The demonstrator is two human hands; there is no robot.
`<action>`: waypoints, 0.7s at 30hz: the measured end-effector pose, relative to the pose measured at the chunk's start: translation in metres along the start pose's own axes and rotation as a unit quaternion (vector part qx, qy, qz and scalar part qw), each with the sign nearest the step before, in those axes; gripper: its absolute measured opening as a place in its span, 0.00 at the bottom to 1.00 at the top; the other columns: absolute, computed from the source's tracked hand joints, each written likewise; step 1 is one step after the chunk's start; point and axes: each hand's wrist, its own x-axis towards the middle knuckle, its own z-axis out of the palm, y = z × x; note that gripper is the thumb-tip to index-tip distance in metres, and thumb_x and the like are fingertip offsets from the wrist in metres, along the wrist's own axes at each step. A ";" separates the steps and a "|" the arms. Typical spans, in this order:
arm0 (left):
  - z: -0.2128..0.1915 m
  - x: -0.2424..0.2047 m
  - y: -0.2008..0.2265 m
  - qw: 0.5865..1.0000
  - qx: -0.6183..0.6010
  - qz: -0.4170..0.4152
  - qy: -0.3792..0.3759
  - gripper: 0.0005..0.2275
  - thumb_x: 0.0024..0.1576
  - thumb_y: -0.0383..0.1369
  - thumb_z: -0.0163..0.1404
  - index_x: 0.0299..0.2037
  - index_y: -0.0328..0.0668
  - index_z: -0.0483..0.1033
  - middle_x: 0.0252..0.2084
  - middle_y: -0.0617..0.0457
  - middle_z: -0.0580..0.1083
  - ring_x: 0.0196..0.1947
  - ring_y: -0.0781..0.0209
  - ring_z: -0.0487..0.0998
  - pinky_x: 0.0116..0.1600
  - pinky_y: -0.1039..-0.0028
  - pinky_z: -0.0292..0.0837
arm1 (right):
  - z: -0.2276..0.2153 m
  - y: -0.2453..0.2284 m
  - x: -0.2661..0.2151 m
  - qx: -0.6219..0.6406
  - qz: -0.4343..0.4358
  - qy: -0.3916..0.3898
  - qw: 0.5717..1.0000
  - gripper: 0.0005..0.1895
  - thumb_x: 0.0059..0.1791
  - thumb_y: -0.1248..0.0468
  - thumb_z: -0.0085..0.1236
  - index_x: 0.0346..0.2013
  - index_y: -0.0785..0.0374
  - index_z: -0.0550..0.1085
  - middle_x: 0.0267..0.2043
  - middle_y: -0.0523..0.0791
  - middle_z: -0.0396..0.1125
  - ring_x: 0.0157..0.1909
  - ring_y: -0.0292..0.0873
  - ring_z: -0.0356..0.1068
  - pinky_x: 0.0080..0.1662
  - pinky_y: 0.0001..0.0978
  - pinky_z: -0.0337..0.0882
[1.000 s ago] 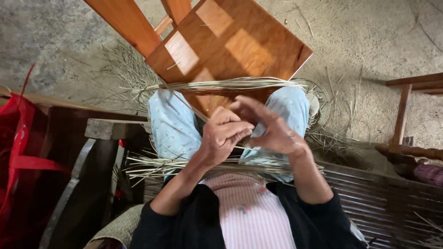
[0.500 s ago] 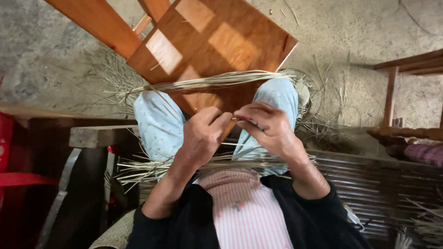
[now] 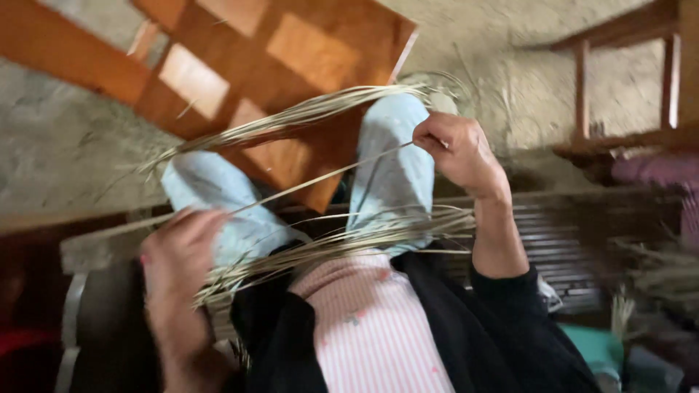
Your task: Weaving straw strands around a wooden chair frame to create a seat
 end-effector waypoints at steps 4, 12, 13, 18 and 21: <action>-0.028 -0.044 -0.037 0.983 0.059 -0.148 -0.086 0.06 0.61 0.33 0.57 0.39 0.42 0.85 0.39 0.55 0.81 0.39 0.61 0.80 0.46 0.71 0.68 | -0.014 0.028 -0.025 -0.036 0.046 -0.076 0.995 0.02 0.51 0.70 0.57 0.34 0.63 0.77 0.34 0.43 0.74 0.36 0.40 0.71 0.41 0.33 0.67; 0.000 -0.075 -0.067 0.863 0.098 -0.362 -0.338 0.13 0.57 0.44 0.51 0.43 0.54 0.88 0.48 0.61 0.85 0.49 0.58 0.83 0.55 0.69 0.70 | -0.023 0.054 -0.060 -0.099 0.162 -0.259 0.947 0.06 0.51 0.63 0.53 0.33 0.57 0.78 0.36 0.42 0.77 0.37 0.42 0.74 0.45 0.38 0.69; -0.001 -0.074 -0.065 0.868 0.094 -0.341 -0.347 0.12 0.57 0.43 0.51 0.39 0.53 0.87 0.46 0.61 0.85 0.48 0.59 0.83 0.55 0.69 0.69 | -0.024 0.062 -0.063 -0.144 0.182 -0.265 0.936 0.06 0.49 0.62 0.53 0.33 0.55 0.78 0.38 0.42 0.77 0.39 0.45 0.75 0.45 0.39 0.68; 0.011 -0.098 -0.099 0.894 0.120 -0.254 -0.349 0.11 0.58 0.44 0.48 0.30 0.53 0.81 0.37 0.57 0.82 0.43 0.54 0.80 0.48 0.63 0.67 | -0.032 0.050 -0.054 -0.264 0.286 -0.299 0.871 0.14 0.46 0.56 0.50 0.36 0.49 0.83 0.43 0.40 0.79 0.46 0.47 0.76 0.46 0.45 0.70; 0.006 -0.093 -0.089 0.935 0.059 -0.223 -0.271 0.13 0.55 0.40 0.52 0.48 0.50 0.82 0.47 0.51 0.81 0.49 0.51 0.79 0.56 0.63 0.69 | -0.024 0.050 -0.039 -0.362 0.214 -0.200 0.885 0.16 0.49 0.47 0.54 0.45 0.50 0.77 0.50 0.44 0.73 0.52 0.49 0.73 0.49 0.47 0.71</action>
